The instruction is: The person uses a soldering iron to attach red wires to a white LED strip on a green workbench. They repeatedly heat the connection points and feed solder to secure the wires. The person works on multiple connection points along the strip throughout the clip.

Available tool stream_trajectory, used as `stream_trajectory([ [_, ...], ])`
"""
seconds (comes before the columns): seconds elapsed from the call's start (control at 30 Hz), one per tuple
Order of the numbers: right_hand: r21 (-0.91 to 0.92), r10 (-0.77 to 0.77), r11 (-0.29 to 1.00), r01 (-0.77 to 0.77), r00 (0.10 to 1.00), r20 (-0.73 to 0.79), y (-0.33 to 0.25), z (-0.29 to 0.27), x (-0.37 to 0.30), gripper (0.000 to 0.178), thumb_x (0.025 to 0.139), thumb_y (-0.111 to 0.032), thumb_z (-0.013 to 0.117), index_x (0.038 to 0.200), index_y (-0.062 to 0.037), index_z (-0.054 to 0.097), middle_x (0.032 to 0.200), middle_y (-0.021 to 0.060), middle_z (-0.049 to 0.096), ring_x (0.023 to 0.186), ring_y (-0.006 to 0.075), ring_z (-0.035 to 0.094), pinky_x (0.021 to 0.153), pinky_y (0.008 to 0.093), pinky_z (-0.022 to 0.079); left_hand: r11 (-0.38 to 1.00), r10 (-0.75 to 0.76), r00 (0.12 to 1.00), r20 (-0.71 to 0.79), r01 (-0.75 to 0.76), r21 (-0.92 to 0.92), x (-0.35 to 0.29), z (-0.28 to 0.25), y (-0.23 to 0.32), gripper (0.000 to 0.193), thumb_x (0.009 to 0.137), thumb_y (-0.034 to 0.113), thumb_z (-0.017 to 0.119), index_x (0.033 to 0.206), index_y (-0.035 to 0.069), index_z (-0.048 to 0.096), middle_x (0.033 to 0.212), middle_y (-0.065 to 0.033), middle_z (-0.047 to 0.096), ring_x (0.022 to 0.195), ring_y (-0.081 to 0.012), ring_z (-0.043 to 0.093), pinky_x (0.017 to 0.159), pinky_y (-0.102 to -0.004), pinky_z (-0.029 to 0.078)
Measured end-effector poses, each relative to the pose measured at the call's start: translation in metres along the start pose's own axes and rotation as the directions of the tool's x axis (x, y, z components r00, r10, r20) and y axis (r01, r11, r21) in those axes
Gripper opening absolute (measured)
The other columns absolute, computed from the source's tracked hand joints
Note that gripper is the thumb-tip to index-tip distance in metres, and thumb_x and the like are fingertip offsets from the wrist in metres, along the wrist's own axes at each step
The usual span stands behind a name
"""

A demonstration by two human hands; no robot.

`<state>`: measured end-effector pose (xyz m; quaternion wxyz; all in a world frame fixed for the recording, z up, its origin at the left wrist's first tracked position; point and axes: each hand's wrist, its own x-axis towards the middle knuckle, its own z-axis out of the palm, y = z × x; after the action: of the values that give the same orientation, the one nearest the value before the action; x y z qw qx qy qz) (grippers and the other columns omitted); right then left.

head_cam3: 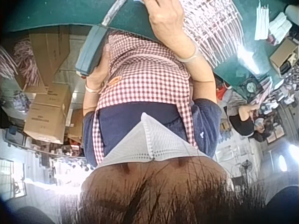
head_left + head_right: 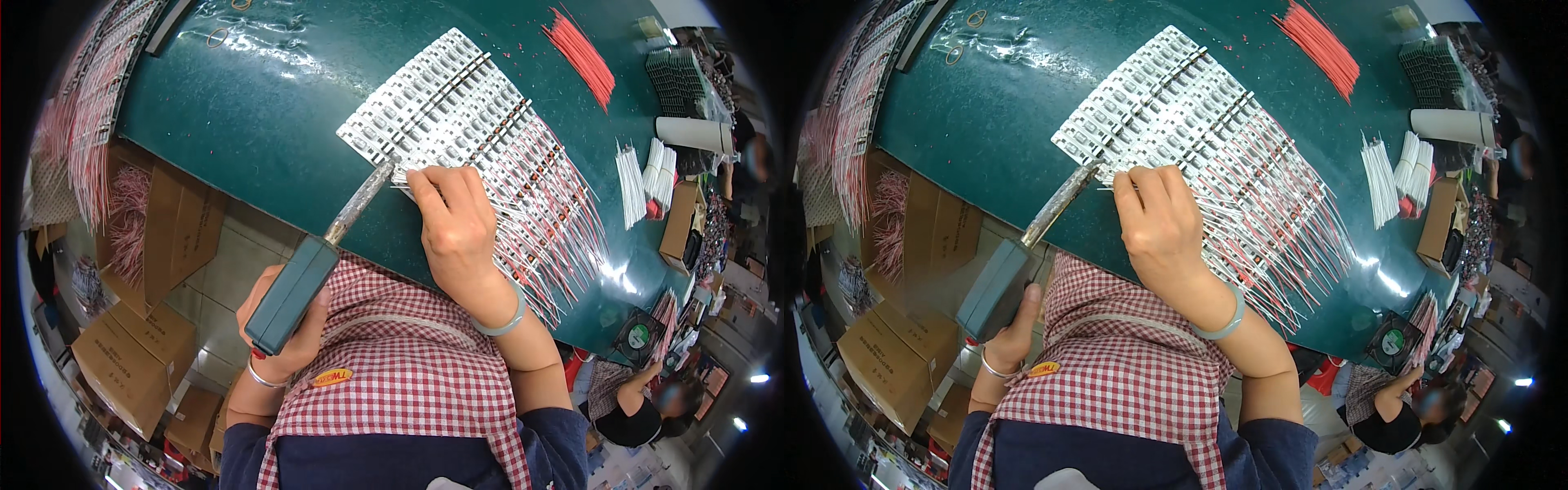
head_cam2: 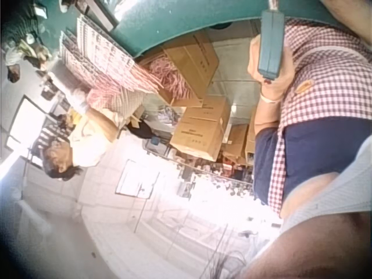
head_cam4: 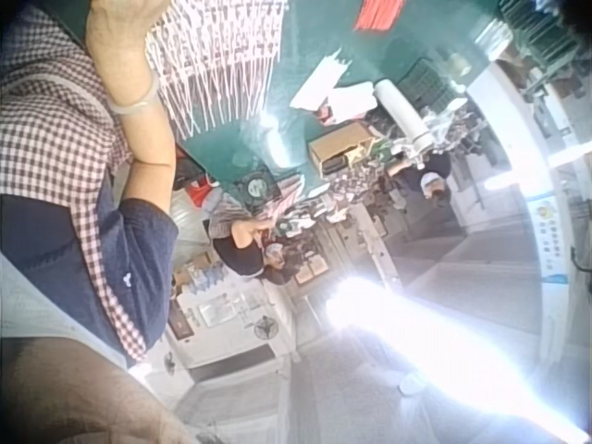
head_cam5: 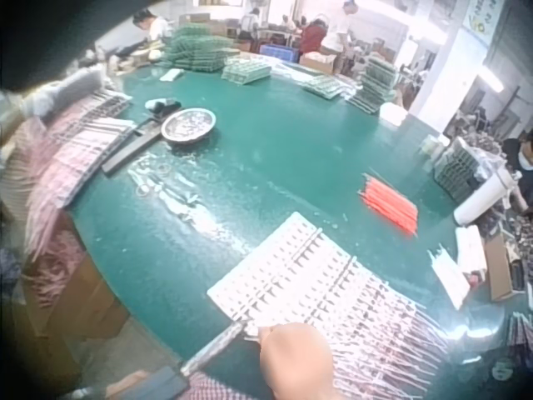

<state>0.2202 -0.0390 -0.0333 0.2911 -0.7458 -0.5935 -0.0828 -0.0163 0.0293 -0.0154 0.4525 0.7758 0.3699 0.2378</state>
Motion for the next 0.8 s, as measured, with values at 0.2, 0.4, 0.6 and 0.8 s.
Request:
stream_trajectory([
  [0.2, 0.028, 0.005, 1.0, -0.005, 1.0, -0.014, 0.0, -0.009, 0.003, 0.035, 0.065, 0.004, 0.064, 0.1, 0.0065, 0.066, 0.093, 0.0125, 0.062, 0.08, 0.0262, 0.057, 0.065, 0.0343, 0.05, 1.0, 0.0, 1.0, 0.01, 0.001, -0.014, 0.002, 0.0, 0.0, 0.023, 0.078, -0.001, 0.076, 0.099, -0.006, 0.069, 0.093, -0.0163, 0.07, 0.08, -0.0255, 0.071, 0.07, -0.0306, 0.056],
  [0.4, -0.012, -0.002, 1.0, 0.002, 1.0, 0.004, 0.007, -0.004, 0.003, 0.035, 0.065, 0.004, 0.064, 0.1, 0.0067, 0.066, 0.094, 0.0125, 0.062, 0.081, 0.0259, 0.057, 0.066, 0.0342, 0.05, 1.0, 0.014, 1.0, 0.02, -0.013, -0.014, 0.007, 0.004, 0.001, 0.022, 0.076, -0.003, 0.076, 0.097, -0.006, 0.069, 0.093, -0.0169, 0.069, 0.081, -0.0272, 0.071, 0.071, -0.0323, 0.056],
  [0.6, -0.014, -0.008, 1.0, 0.008, 1.0, -0.007, 0.008, -0.002, 0.004, 0.035, 0.065, 0.004, 0.064, 0.1, 0.0065, 0.066, 0.094, 0.0123, 0.062, 0.081, 0.0257, 0.057, 0.066, 0.034, 0.05, 0.993, 0.114, 0.993, 0.023, -0.114, 0.029, 0.02, 0.006, 0.01, 0.02, 0.076, -0.004, 0.075, 0.095, -0.006, 0.069, 0.092, -0.0168, 0.069, 0.08, -0.0281, 0.07, 0.071, -0.033, 0.056],
  [0.8, -0.023, -0.007, 1.0, 0.007, 1.0, -0.011, 0.008, -0.001, 0.004, 0.034, 0.065, 0.003, 0.064, 0.098, 0.0068, 0.066, 0.093, 0.0126, 0.062, 0.08, 0.0256, 0.056, 0.064, 0.0339, 0.05, 0.982, 0.178, 0.984, 0.022, -0.179, 0.052, 0.03, 0.009, 0.015, 0.019, 0.075, -0.004, 0.075, 0.093, -0.005, 0.069, 0.088, -0.0155, 0.068, 0.076, -0.0273, 0.069, 0.067, -0.032, 0.055],
])
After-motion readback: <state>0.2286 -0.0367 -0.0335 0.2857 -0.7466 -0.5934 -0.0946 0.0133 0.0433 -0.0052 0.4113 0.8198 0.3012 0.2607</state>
